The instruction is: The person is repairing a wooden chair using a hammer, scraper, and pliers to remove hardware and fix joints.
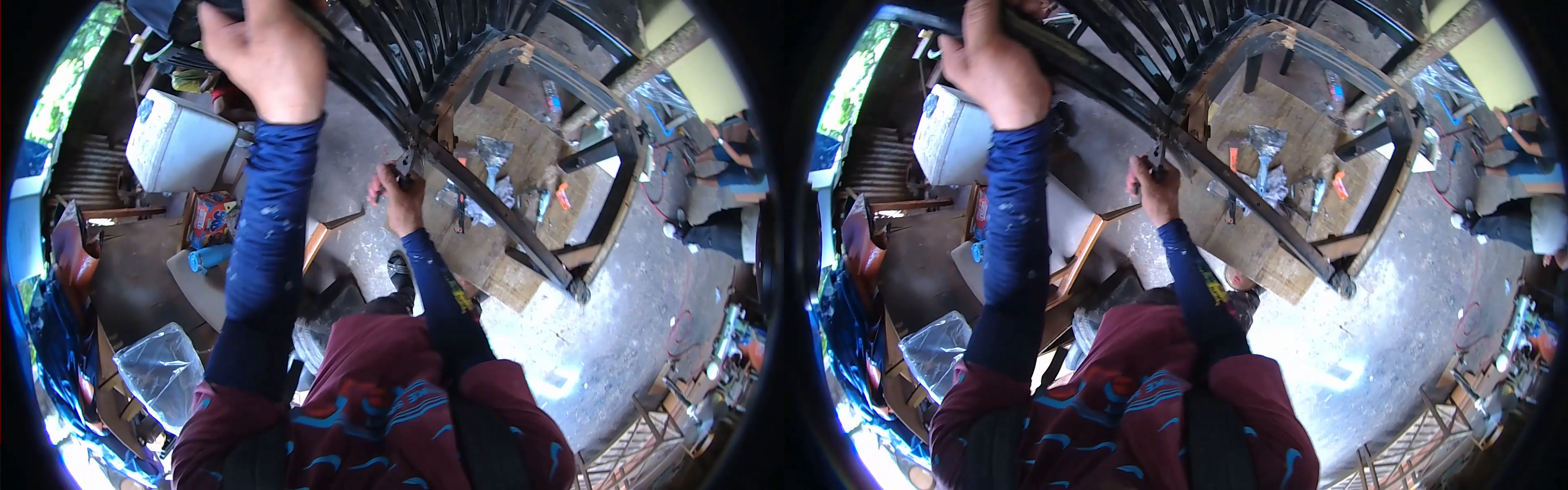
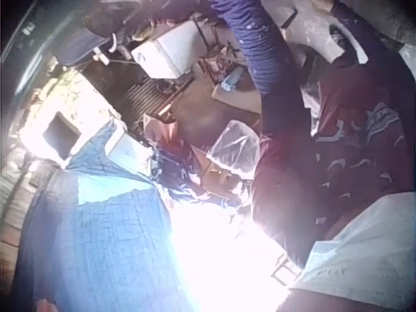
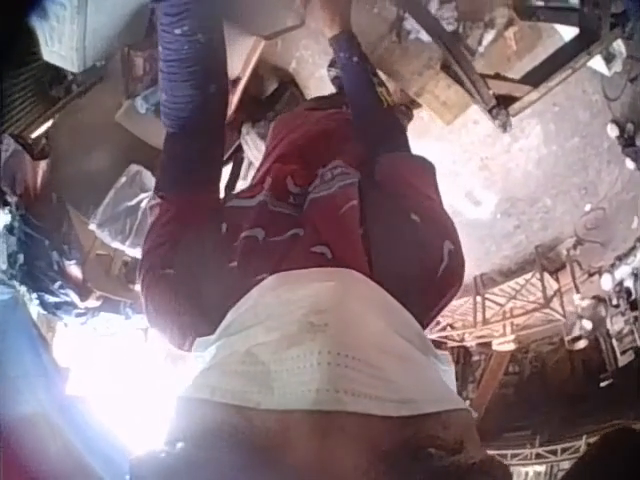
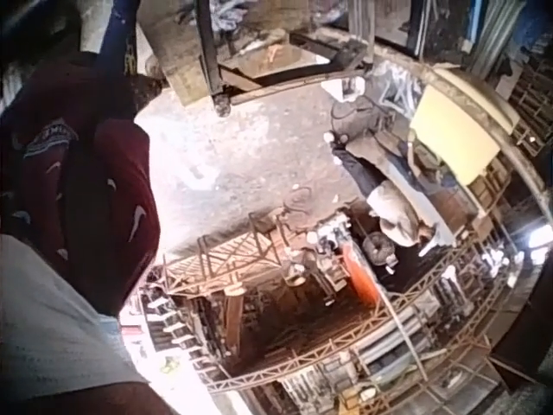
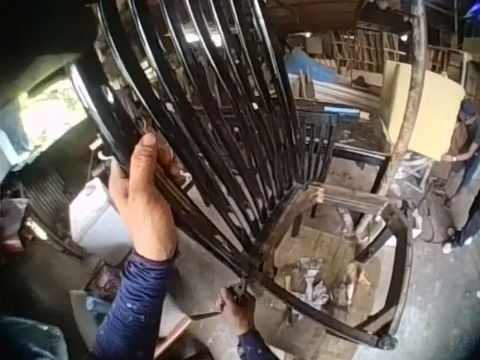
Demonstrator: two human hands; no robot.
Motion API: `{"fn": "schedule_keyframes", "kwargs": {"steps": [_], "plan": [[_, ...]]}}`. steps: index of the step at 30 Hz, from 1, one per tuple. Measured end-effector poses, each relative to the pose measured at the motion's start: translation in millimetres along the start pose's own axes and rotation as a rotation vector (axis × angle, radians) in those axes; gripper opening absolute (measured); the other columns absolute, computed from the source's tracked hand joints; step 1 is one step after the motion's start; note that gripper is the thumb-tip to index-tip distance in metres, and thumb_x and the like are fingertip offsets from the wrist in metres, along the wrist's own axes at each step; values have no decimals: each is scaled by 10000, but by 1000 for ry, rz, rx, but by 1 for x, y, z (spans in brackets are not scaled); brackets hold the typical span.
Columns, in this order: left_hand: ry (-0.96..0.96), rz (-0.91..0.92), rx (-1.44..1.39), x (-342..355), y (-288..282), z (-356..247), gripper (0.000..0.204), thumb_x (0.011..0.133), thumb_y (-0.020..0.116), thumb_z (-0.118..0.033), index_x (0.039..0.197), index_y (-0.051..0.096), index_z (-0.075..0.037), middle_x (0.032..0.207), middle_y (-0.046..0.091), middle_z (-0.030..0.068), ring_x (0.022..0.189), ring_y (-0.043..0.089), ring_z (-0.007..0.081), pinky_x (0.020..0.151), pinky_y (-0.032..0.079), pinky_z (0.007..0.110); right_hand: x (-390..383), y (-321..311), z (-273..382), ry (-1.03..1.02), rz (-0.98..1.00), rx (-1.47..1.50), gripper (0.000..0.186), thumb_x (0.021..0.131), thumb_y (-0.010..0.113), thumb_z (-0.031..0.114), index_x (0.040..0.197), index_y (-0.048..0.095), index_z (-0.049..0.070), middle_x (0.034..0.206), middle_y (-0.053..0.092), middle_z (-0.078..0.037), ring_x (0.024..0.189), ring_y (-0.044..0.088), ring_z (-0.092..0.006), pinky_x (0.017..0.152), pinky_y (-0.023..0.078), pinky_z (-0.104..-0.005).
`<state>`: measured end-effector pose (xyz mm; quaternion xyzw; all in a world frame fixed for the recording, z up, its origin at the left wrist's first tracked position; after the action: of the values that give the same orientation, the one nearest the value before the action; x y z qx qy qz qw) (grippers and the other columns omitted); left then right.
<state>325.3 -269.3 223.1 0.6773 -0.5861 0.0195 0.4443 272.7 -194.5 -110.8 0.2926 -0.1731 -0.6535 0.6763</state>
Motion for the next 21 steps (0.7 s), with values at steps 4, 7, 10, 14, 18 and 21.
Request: {"fn": "schedule_keyframes", "kwargs": {"steps": [4, 7, 10, 14, 18, 21], "plan": [[254, -3, 497, 18, -25, 0, 218, 1031, 564, -147, 971, 603, 59, 881, 660, 185, 749, 659, 273, 725, 573, 385, 2, 32, -5, -1, 314, 635, 250, 1007, 639, 271, 899, 506, 89, 726, 505, -75, 673, 545, -240, 653, 502, -451], [30, 116, 341, 34, -42, -9, 247, 1034, 547, -202, 976, 579, 36, 859, 623, 148, 775, 614, 248, 782, 546, 356, -36, 57, -4, 125, 717, 1061, 213, 998, 631, 260, 935, 513, 94, 744, 522, -80, 732, 569, -241, 710, 501, -439], [100, 82, 400, 30, -36, -5, 241, 1021, 569, -196, 958, 571, 37, 852, 617, 140, 773, 606, 240, 762, 540, 347, -83, 48, 1, 297, 534, 453, 203, 999, 656, 208, 1169, 616, 106, 843, 584, -81, 789, 593, -200, 743, 496, -386], [265, -37, 458, 23, -28, 4, 220, 977, 657, -171, 983, 605, 42, 806, 657, 163, 663, 642, 264, 642, 567, 395, -101, -10, -18, 129, 404, -322, 340, 966, 719, 294, 1202, 645, 60, 901, 654, -72, 841, 640, -186, 792, 501, -312], [289, -66, 416, 15, -25, 1, 182, 947, 696, -129, 998, 598, 16, 778, 678, 126, 621, 649, 220, 591, 544, 337, -102, -51, -5, 452, 339, -583, 290, 984, 687, 260, 1130, 667, 11, 855, 660, -100, 753, 662, -137, 630, 528, -305], [227, -11, 399, 3, 3, 1, 233, 1019, 679, -269, 984, 591, -55, 751, 574, 14, 630, 530, 116, 575, 431, 267, -94, -70, 5, 402, 217, -359, 210, 998, 656, 187, 1133, 663, 27, 893, 665, -62, 783, 693, -134, 637, 583, -299]]}}
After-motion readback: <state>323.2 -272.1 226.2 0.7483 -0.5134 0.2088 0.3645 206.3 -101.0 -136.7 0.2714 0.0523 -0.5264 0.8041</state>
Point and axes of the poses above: each hand's wrist, its own x-axis towards the middle knuckle, its own y-axis out of the palm, z = x × y, the point moved 5 cm from there along x, towards the middle knuckle
